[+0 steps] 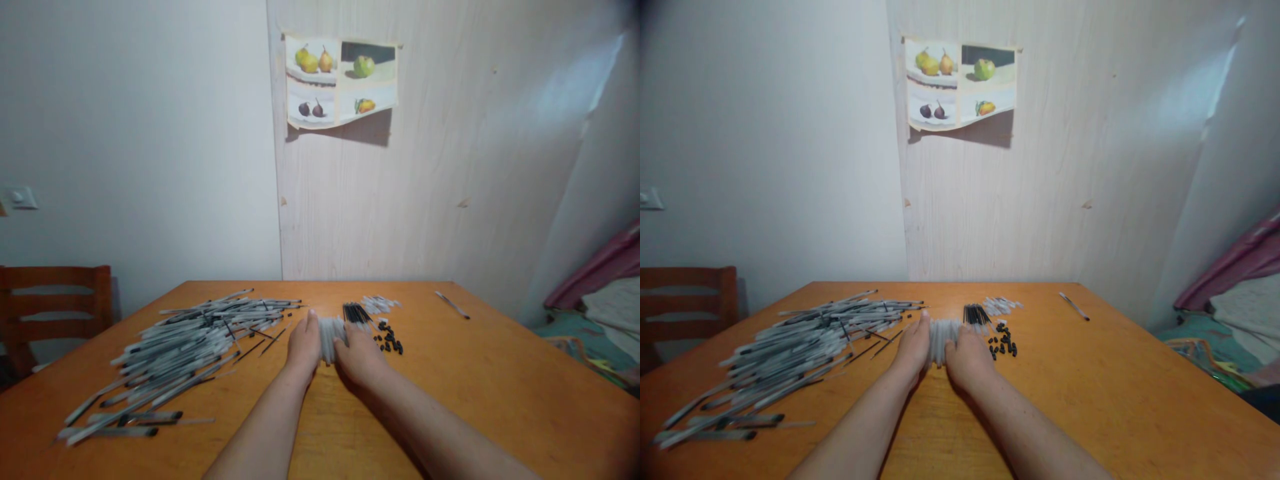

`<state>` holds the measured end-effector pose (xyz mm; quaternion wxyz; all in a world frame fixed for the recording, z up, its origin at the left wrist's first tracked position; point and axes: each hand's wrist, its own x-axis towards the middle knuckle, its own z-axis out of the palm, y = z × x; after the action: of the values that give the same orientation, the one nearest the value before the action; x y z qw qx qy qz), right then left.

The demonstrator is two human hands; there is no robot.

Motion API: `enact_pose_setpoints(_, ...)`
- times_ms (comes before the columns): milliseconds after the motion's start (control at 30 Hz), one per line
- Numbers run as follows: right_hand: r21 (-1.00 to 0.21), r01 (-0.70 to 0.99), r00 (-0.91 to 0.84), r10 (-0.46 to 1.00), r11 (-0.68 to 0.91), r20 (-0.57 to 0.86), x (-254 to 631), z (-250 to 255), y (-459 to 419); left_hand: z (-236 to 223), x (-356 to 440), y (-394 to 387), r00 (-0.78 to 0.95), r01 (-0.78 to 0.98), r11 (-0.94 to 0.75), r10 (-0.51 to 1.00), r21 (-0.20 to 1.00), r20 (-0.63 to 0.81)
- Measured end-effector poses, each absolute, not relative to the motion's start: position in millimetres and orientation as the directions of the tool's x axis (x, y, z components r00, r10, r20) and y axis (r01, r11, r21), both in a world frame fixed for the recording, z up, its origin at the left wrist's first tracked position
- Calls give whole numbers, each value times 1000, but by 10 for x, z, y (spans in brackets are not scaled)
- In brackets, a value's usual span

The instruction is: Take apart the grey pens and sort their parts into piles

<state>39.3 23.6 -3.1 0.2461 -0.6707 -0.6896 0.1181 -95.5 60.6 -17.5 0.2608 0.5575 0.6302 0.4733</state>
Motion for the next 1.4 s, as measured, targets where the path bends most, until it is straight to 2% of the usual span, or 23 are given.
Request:
enact_pose_setpoints(433, -543, 832, -25, 986, 113, 167, 532, -41, 168, -185, -1103, 643, -232, 424, -128, 942, 897, 244)
enact_pose_setpoints(800, -494, 857, -61, 981, 147, 184, 480, -111, 153, -169, -1176, 686, -204, 567, -73, 953, 820, 226)
enact_pose_setpoints(1033, -434, 878, -122, 972, 201, 203, 403, -73, -48, -183, -1229, 707, -246, 644, -2, 946, 765, 209)
enact_pose_setpoints(1400, -397, 891, -148, 967, 221, 208, 337, -72, -9, -119, -1239, 686, -209, 737, 7, 953, 676, 219)
